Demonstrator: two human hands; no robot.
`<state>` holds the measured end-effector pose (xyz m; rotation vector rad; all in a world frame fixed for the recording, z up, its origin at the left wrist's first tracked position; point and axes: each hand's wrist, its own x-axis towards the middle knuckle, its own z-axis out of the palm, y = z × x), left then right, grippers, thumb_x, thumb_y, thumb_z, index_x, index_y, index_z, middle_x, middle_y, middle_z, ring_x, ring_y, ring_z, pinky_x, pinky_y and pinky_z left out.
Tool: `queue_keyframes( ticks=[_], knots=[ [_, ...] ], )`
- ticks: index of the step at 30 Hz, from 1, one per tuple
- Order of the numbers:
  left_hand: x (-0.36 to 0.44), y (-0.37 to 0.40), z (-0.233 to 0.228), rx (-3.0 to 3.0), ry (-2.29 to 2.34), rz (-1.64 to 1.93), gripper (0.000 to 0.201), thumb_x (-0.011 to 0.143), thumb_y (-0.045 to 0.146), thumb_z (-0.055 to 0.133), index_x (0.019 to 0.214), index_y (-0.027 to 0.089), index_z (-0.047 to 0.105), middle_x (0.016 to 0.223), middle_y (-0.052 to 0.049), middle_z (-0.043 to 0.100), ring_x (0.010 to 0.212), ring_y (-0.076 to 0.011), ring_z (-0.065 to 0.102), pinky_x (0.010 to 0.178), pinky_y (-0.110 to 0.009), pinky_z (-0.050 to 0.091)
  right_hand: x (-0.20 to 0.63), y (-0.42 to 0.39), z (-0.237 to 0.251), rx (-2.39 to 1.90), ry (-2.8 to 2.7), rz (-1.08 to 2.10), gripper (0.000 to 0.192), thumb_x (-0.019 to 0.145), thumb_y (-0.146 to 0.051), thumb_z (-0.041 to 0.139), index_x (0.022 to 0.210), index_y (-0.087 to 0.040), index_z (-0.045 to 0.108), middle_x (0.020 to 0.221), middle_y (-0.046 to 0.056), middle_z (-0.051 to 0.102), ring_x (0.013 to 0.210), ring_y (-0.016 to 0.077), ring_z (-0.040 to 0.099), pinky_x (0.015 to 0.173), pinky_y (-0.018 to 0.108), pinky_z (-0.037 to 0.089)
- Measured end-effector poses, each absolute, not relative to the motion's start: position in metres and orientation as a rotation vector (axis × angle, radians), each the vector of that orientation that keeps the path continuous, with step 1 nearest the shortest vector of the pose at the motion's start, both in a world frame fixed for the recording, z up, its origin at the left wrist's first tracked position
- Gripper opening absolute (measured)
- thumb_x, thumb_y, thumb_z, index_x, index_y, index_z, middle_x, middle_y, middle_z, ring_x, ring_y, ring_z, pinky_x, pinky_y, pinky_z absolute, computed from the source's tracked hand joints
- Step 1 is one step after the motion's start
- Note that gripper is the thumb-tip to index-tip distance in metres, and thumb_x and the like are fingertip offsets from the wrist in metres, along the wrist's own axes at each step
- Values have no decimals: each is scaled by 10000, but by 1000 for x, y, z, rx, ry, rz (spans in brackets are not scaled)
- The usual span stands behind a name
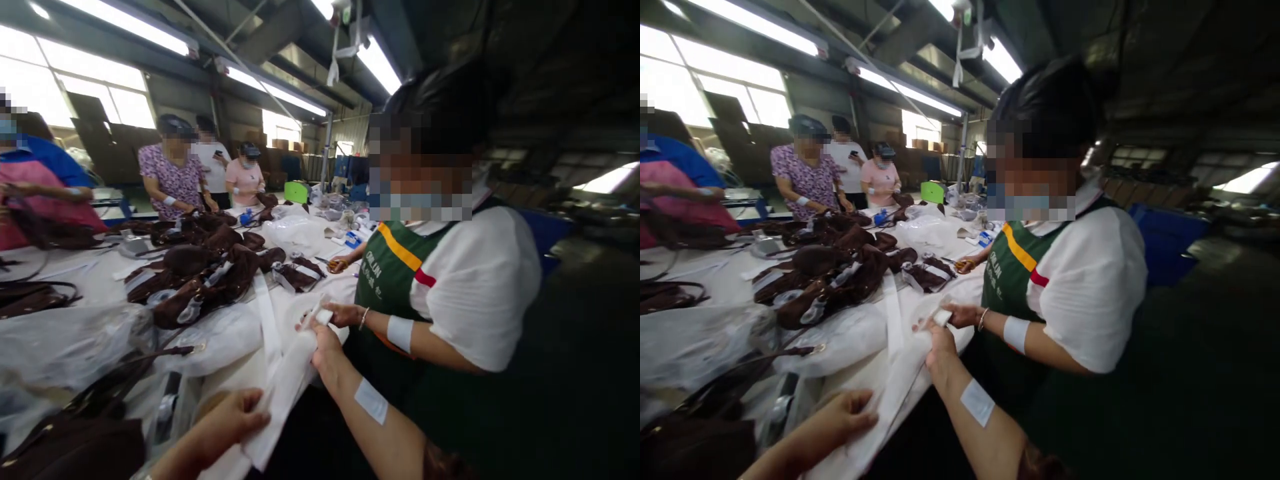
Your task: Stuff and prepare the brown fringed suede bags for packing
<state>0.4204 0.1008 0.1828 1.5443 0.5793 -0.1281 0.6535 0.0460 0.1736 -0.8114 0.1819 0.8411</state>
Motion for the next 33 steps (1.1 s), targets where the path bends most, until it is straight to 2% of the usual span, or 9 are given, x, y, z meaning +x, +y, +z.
queue_keyframes(
  ticks=[4,8,11,16,19,21,26,30,33],
  knots=[
    [472,52,174,1153,312,-326,596,642,541,832,1080,157,705,948,-75,737,836,-243,672,754,-321,513,678,-24,160,-810,277,790,152,714,-157,758,831,-131,665,694,69,740,577,217,704,580,345,600],
    [529,16,158,1005,323,-401,712,659,706,760,1078,133,706,1019,-153,744,876,-303,701,787,-390,543,702,-78,150,-791,324,723,149,732,-155,757,849,-137,666,710,58,742,586,205,704,607,338,607],
    [572,-5,151,1050,303,-415,712,682,698,768,1107,132,690,1022,-148,740,855,-287,696,799,-397,542,719,-111,147,-775,337,657,150,754,-169,745,881,-147,668,744,51,751,636,207,720,647,341,613],
    [631,-34,152,1159,215,-368,651,781,574,769,1235,126,644,1101,-116,727,928,-228,673,822,-316,512,745,-151,145,-782,374,584,142,759,-169,744,872,-129,668,745,73,751,641,217,724,653,358,613],
    [659,-53,154,1194,247,-330,731,779,591,763,1330,150,573,1140,-108,722,934,-213,669,787,-297,505,758,-167,143,-776,395,555,165,748,-178,766,874,-130,670,753,76,752,649,215,725,648,353,609],
    [673,-65,154,1213,258,-341,766,728,620,790,1293,143,588,1056,-97,740,846,-201,671,714,-278,491,766,-177,141,-768,406,533,174,746,-196,777,869,-133,672,756,75,751,655,217,724,642,352,605],
    [691,-89,155,1245,267,-471,636,632,591,869,977,90,684,805,-105,747,629,-175,637,605,-265,445,779,-198,135,-750,421,474,180,769,-219,771,900,-136,678,791,71,755,680,217,727,665,358,601],
    [695,-98,160,1248,293,-523,576,616,566,886,877,90,692,737,-91,735,567,-144,599,557,-244,410,784,-211,131,-751,433,456,143,799,-214,741,900,-135,678,810,75,755,691,214,729,691,367,599],
    [694,-101,163,1245,316,-528,547,596,550,899,824,104,677,658,-36,692,512,-113,542,520,-231,379,786,-216,129,-752,442,448,121,813,-213,716,897,-135,678,811,74,756,696,210,728,694,361,595]
  ],
)
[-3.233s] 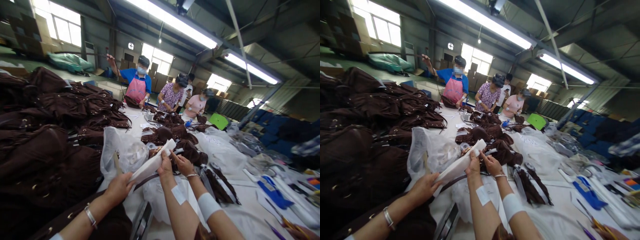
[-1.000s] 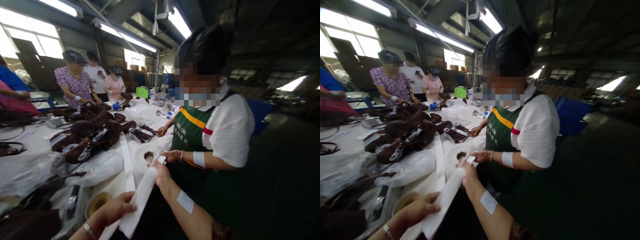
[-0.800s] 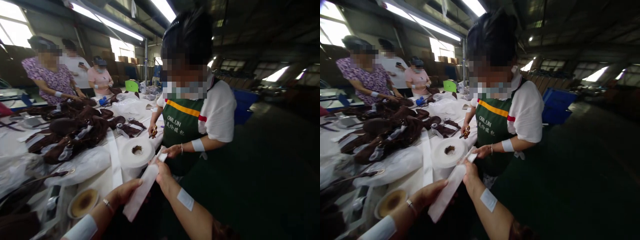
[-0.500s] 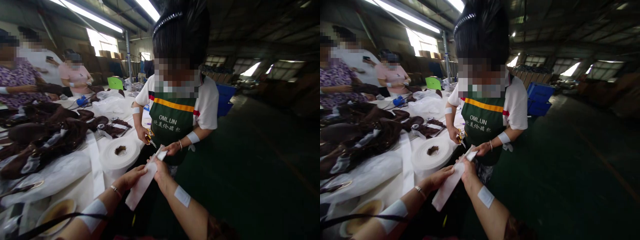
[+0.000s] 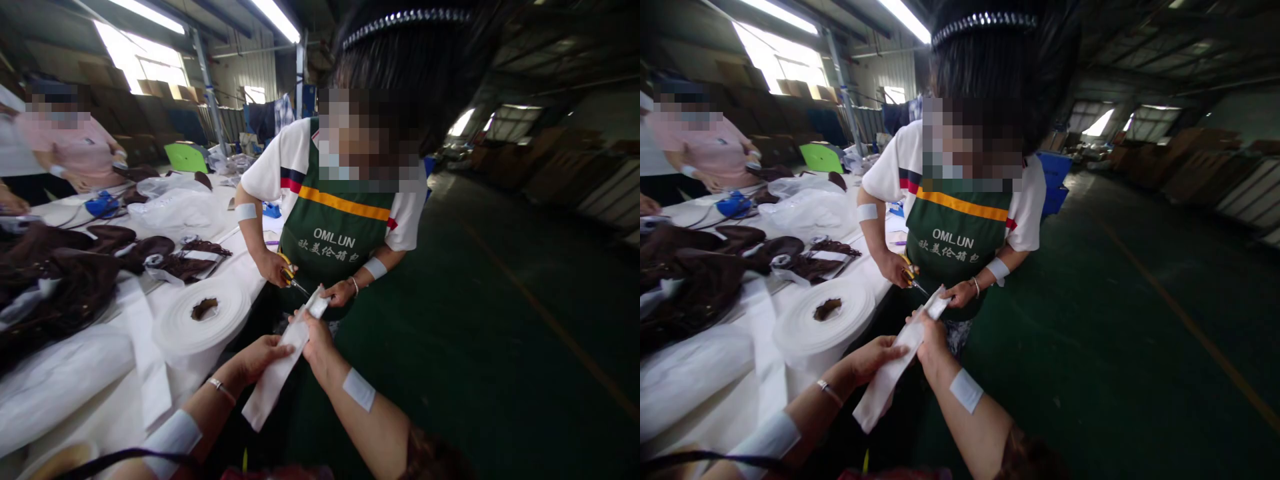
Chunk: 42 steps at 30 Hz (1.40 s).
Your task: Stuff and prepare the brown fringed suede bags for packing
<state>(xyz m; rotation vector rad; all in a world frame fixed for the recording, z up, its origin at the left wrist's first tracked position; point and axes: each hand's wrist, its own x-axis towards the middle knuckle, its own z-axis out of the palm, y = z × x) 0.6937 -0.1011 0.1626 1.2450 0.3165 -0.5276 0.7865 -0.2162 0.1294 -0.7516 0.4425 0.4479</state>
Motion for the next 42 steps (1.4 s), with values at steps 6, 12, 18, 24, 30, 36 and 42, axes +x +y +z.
queue_keyframes(
  ticks=[6,12,18,24,30,36,42],
  knots=[
    [690,-106,161,1260,333,-532,541,645,560,874,856,118,645,710,-68,723,568,-149,614,556,-246,431,789,-222,129,-750,482,443,75,865,-174,614,902,-148,674,777,48,752,695,195,730,732,360,592],
    [689,-110,157,1239,324,-525,559,643,582,862,894,137,633,790,-56,729,647,-164,646,630,-270,480,789,-223,132,-749,502,460,81,879,-166,592,895,-160,671,797,49,752,688,190,722,744,369,589],
    [689,-111,153,1301,348,-553,571,623,621,854,805,114,666,696,-76,717,565,-149,596,554,-249,424,786,-226,132,-757,536,469,84,892,-163,582,876,-184,663,756,30,738,676,191,718,719,356,587],
    [686,-111,148,1369,357,-529,602,631,671,824,801,112,680,691,-75,719,548,-140,576,540,-245,404,786,-222,129,-760,529,476,85,886,-161,589,868,-192,666,742,25,732,645,195,709,647,341,578],
    [678,-111,147,1421,392,-477,639,609,720,807,777,122,660,673,-68,709,552,-142,569,545,-249,401,781,-216,124,-763,501,467,62,854,-145,616,888,-169,661,757,30,734,654,194,709,680,341,581],
    [668,-112,144,1462,413,-457,678,597,755,790,766,110,662,645,-66,692,519,-121,520,515,-242,350,771,-214,113,-770,486,484,55,857,-155,612,871,-179,660,748,36,729,657,201,709,710,359,584],
    [657,-111,140,1477,433,-450,719,584,794,765,794,115,657,677,-83,714,546,-141,554,539,-254,373,764,-210,108,-774,482,496,88,850,-141,604,841,-205,663,749,31,731,655,207,708,701,376,586]
  ],
)
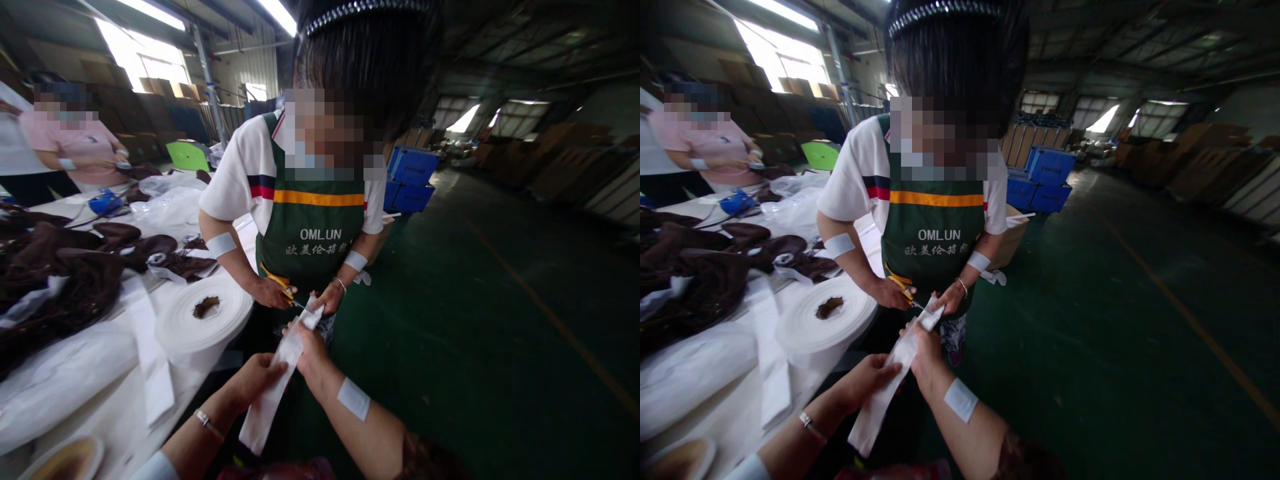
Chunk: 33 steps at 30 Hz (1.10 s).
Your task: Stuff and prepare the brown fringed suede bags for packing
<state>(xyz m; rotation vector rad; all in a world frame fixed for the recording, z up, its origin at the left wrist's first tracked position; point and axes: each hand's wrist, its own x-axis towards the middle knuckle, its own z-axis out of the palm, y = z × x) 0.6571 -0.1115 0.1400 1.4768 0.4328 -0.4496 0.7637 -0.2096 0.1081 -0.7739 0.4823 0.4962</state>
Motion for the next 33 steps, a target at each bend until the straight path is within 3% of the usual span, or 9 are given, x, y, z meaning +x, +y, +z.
queue_keyframes(
  ticks=[17,33],
  knots=[
    [656,-119,147,1527,456,-415,743,531,831,752,751,129,645,629,-60,688,517,-130,512,506,-253,338,763,-213,111,-799,472,498,107,850,-133,598,802,-205,661,706,21,715,637,193,700,672,336,577],
    [655,-114,145,1530,468,-383,699,571,782,772,784,129,640,647,-47,675,533,-133,521,516,-252,334,760,-209,126,-809,492,477,124,860,-162,636,746,-188,677,741,52,725,657,200,701,692,350,564]
  ],
)
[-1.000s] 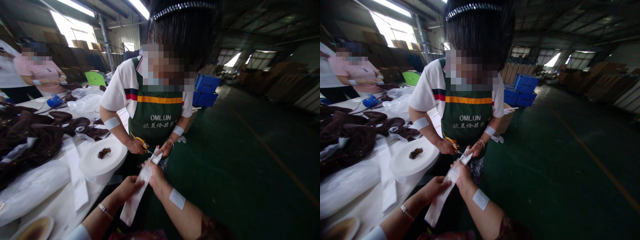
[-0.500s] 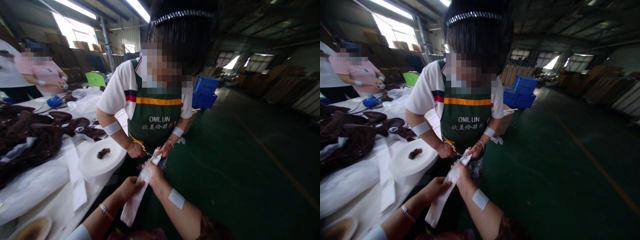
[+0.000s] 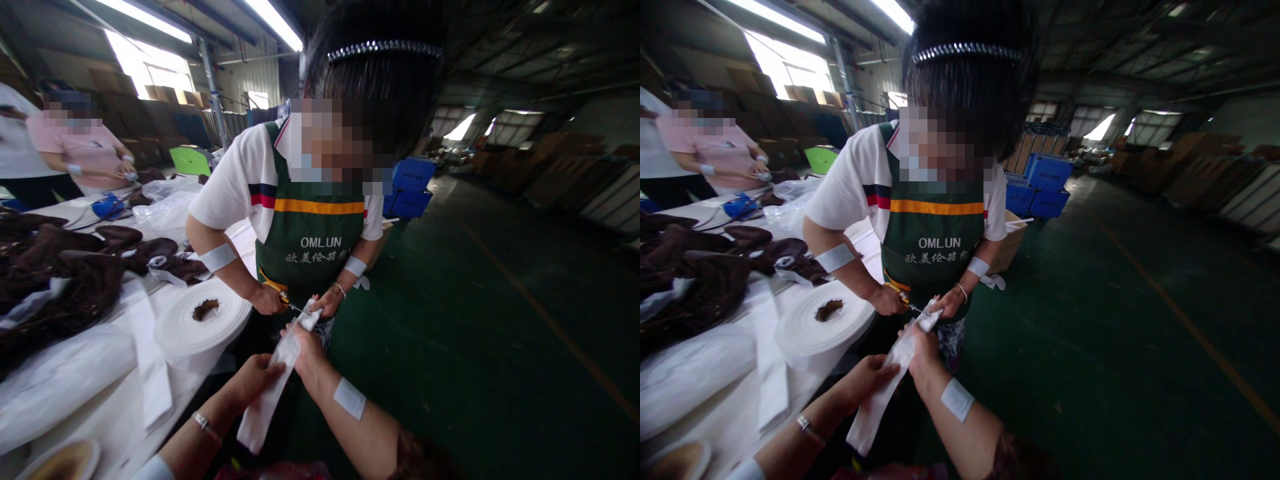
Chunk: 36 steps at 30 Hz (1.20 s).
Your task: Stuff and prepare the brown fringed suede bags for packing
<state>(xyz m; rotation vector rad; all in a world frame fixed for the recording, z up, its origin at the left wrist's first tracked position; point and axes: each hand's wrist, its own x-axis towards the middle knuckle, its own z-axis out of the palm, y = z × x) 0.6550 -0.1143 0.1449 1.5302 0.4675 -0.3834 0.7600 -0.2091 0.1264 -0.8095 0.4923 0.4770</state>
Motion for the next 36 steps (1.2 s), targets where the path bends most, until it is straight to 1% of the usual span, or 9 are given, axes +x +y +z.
queue_keyframes(
  ticks=[3,7,10,15,20,25,30,36],
  knots=[
    [656,-113,141,1543,469,-375,716,557,790,774,784,127,627,638,-41,665,518,-123,498,506,-249,307,760,-208,127,-809,497,483,120,874,-169,626,766,-173,677,748,63,726,658,205,701,674,345,558],
    [656,-116,141,1542,452,-386,703,576,781,770,788,125,632,642,-48,674,519,-126,505,513,-256,317,761,-211,128,-816,503,485,126,885,-172,606,781,-150,672,736,77,719,646,209,695,651,337,546],
    [657,-119,143,1541,447,-390,692,577,775,774,776,128,630,626,-42,666,508,-119,489,504,-255,309,762,-214,130,-823,502,482,118,873,-169,609,773,-157,670,730,70,717,634,206,692,632,325,540],
    [660,-120,147,1538,464,-375,705,566,790,766,772,131,620,653,-52,677,533,-128,514,522,-252,326,765,-214,130,-823,487,472,77,823,-164,666,750,-185,664,743,52,723,665,206,703,669,335,561],
    [663,-124,149,1530,467,-377,663,571,750,788,754,132,634,630,-40,662,514,-124,502,510,-255,320,770,-217,124,-827,468,466,86,812,-162,669,739,-209,666,718,35,717,649,207,703,674,349,571],
    [665,-126,146,1524,477,-371,650,579,738,792,752,133,629,625,-39,661,515,-126,509,512,-254,328,774,-218,120,-836,468,482,99,795,-144,681,709,-191,664,706,51,711,645,208,704,676,345,572],
    [667,-124,142,1525,481,-379,665,569,753,788,750,132,632,623,-48,666,513,-132,513,501,-255,326,774,-217,120,-833,482,476,68,814,-149,646,772,-190,682,736,44,726,658,202,710,701,347,575],
    [667,-124,140,1525,474,-375,705,554,789,774,756,130,624,625,-48,667,512,-120,495,500,-250,323,772,-218,124,-834,497,477,51,803,-147,649,760,-159,674,717,62,725,642,209,702,684,347,567]
  ],
)
